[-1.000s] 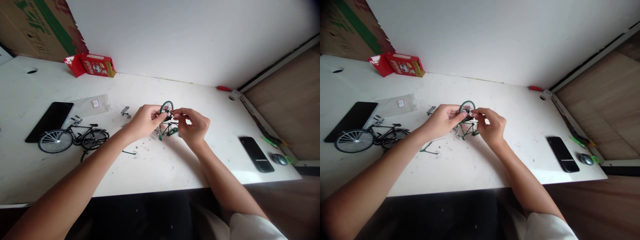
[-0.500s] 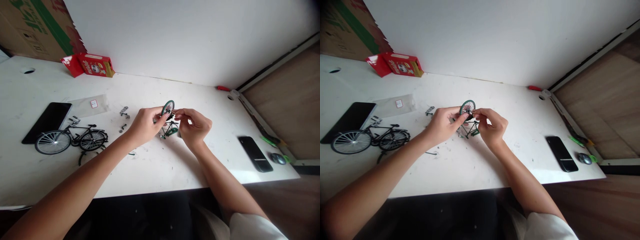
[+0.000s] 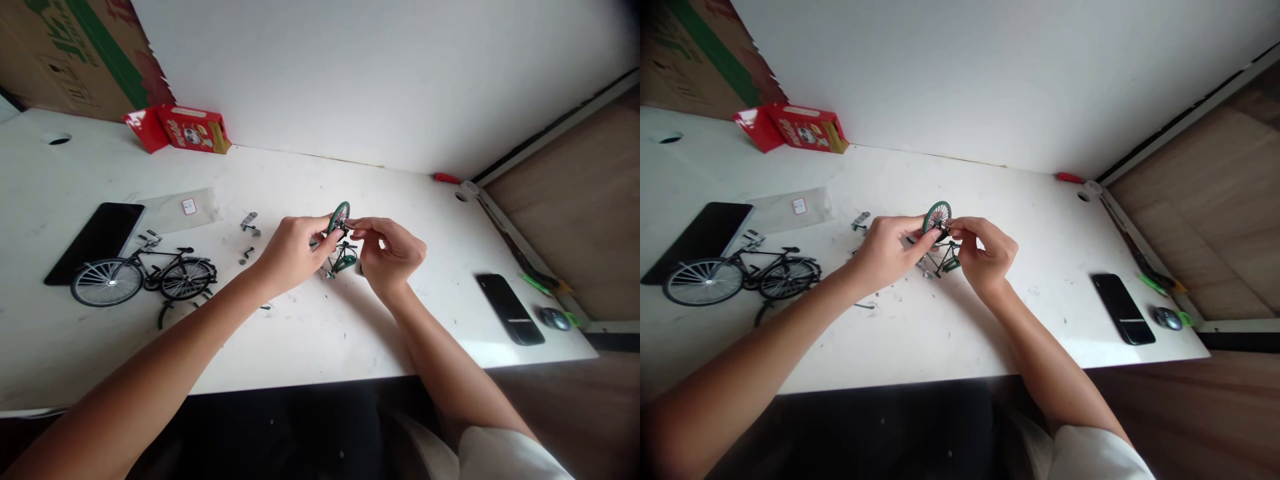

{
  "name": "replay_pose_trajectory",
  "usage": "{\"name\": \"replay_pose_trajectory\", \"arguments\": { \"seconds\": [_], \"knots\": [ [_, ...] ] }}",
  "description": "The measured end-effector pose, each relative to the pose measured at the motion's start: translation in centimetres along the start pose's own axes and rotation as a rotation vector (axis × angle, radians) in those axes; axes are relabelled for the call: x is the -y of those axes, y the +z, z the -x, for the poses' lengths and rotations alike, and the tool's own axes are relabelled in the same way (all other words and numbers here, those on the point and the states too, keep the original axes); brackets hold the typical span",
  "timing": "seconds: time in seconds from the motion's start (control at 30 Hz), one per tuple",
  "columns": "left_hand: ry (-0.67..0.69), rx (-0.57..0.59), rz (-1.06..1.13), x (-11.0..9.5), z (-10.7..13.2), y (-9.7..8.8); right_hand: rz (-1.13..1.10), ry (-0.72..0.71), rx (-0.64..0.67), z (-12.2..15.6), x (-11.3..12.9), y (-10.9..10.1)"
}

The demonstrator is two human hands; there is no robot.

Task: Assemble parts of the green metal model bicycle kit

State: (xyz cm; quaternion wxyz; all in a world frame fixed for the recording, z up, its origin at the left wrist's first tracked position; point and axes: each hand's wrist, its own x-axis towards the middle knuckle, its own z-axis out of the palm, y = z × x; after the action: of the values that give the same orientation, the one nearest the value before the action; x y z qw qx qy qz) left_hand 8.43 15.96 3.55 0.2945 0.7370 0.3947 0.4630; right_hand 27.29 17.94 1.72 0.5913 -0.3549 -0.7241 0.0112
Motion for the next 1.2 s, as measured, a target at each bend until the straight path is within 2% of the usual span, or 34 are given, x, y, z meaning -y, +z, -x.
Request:
{"name": "replay_pose_trajectory", "arguments": {
  "seconds": [0.13,0.37,0.47,0.67,0.83,1.07,1.2],
  "knots": [
    [0.025,-0.026,-0.002,0.1,0.0,0.1,0.04,-0.061,0.012,0.1,-0.5,-0.2],
    [-0.028,-0.041,0.034,0.4,-0.1,0.7,-0.013,0.138,0.025,0.3,-0.7,0.2],
    [-0.048,-0.063,0.047,0.5,-0.2,0.8,0.011,0.158,0.023,0.3,-1.0,0.3],
    [-0.122,-0.082,0.037,1.4,-0.5,1.1,0.231,0.052,0.074,-0.1,-2.1,0.2],
    [-0.141,-0.093,-0.056,1.9,-0.6,1.1,0.319,0.031,0.133,-0.3,-2.1,0.4],
    [-0.148,-0.045,-0.183,1.5,-0.4,1.1,0.39,-0.078,0.1,-0.4,-2.1,0.4],
    [-0.121,-0.022,-0.236,1.2,-0.3,1.2,0.405,-0.189,0.072,-0.5,-2.6,0.3]
  ]
}}
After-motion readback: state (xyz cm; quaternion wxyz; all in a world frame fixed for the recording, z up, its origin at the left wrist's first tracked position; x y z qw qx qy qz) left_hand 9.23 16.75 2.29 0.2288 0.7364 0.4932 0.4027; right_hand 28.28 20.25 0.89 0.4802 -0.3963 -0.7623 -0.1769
